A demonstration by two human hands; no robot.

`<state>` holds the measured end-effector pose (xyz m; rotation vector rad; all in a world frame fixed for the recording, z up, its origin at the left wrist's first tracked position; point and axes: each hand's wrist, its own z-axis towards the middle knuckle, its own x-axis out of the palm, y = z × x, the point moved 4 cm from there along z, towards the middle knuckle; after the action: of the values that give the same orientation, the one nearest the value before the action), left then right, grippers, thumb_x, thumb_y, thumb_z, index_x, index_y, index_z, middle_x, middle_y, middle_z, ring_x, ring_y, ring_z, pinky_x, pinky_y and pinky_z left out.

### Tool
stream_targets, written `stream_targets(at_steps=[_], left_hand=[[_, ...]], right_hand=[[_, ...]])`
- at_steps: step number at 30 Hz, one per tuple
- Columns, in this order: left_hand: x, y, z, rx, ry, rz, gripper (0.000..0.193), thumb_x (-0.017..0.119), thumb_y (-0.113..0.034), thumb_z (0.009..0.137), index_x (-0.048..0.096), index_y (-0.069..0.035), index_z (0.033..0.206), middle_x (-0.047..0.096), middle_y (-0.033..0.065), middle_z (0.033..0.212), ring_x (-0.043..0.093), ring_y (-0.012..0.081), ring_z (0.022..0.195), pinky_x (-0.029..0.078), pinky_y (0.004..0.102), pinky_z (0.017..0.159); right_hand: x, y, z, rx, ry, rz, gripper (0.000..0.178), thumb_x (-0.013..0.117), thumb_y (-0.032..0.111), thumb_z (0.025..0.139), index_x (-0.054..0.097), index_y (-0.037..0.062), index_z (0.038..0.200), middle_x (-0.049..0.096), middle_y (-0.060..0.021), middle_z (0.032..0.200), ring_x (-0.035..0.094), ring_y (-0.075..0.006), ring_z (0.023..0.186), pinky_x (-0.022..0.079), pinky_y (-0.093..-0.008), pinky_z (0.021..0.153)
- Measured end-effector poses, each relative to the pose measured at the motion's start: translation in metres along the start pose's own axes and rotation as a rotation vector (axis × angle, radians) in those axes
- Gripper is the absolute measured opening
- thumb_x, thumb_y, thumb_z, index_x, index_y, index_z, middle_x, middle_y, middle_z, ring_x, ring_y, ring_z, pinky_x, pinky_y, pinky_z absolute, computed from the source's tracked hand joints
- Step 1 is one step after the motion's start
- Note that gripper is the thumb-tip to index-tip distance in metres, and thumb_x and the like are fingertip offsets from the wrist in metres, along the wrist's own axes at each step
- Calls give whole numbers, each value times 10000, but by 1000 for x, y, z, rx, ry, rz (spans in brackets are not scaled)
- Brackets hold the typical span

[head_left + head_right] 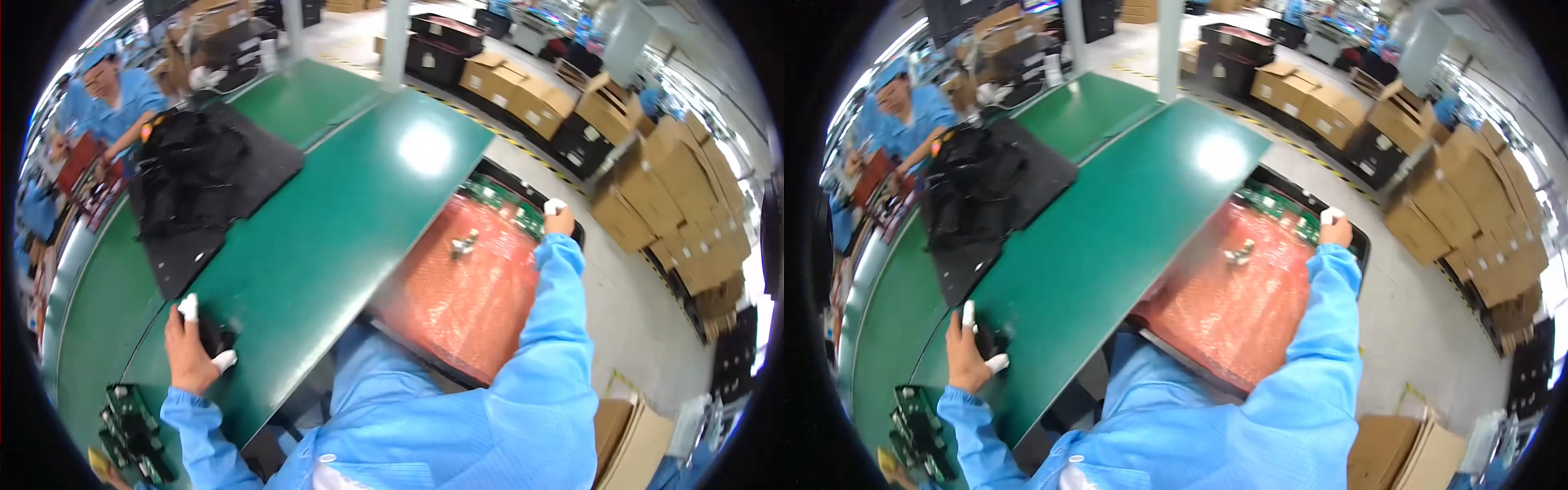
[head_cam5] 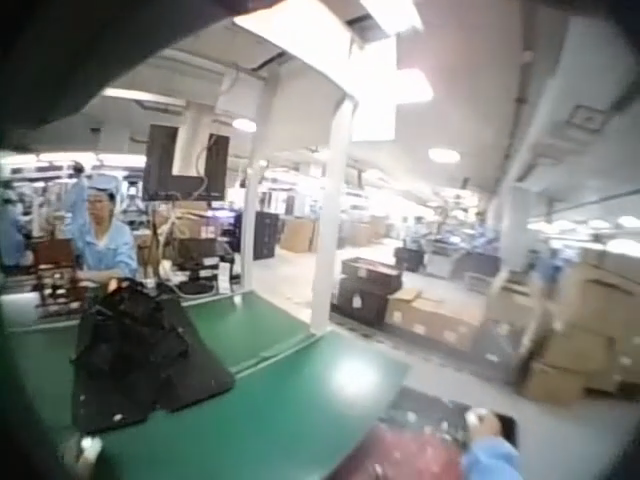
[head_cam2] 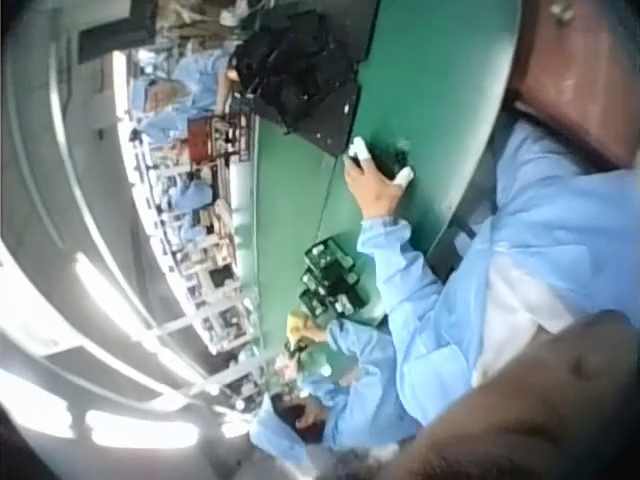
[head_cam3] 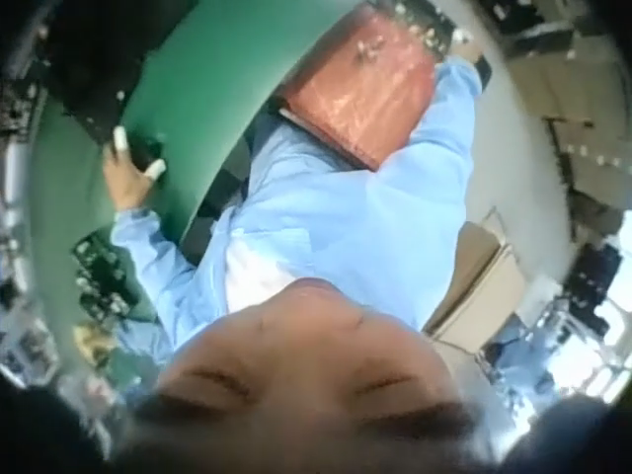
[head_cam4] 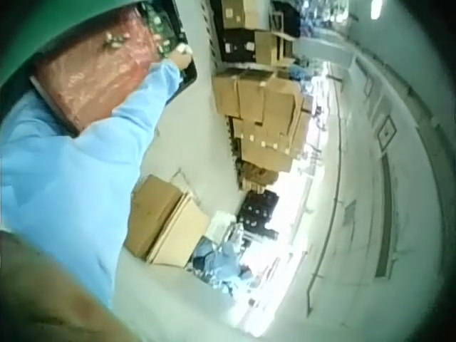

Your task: The person assembles printed circuit boards into plastic enclosures by hand.

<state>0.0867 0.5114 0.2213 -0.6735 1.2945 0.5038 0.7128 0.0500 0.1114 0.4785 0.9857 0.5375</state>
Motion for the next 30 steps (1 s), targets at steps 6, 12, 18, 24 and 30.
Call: stream_targets(at_steps=[6,12,18,24,30], left_hand=[[25,3,18,3,40,90,1258,900,-183,415,259,-170,1496,318,237,1445,357,428,1286,319,480,1074],[14,8,3,-45,26,96,1249,901,-166,401,285,-173,1488,326,203,1442,367,408,1280,322,474,1072],[2,1,7,-119,-1,-175,1258,898,-165,440,233,-98,1506,345,161,1447,403,349,1264,342,416,1062],[14,8,8,112,-233,-1074,1350,891,-325,530,23,-80,1535,193,147,1555,229,278,1424,198,364,1152],[2,-21,13,80,-191,-1479,1276,841,-294,587,16,-78,1536,209,126,1551,266,237,1401,256,339,1114]], right_hand=[[50,-52,-68,31,436,10,281,754,188,767,713,38,1001,719,-146,881,692,-251,863,522,-351,796],[87,118,-157,-293,746,19,231,723,257,807,714,53,916,702,-163,842,685,-305,805,533,-419,726],[134,112,-162,-423,757,-292,117,653,190,772,706,101,826,674,-190,814,652,-379,781,513,-470,726],[-22,207,-133,-58,698,974,196,588,119,908,666,-23,1018,700,-137,912,679,-197,743,559,-303,657],[-41,413,-260,-257,1119,1208,173,711,118,829,681,20,968,664,-25,791,605,-90,667,480,-249,562]])
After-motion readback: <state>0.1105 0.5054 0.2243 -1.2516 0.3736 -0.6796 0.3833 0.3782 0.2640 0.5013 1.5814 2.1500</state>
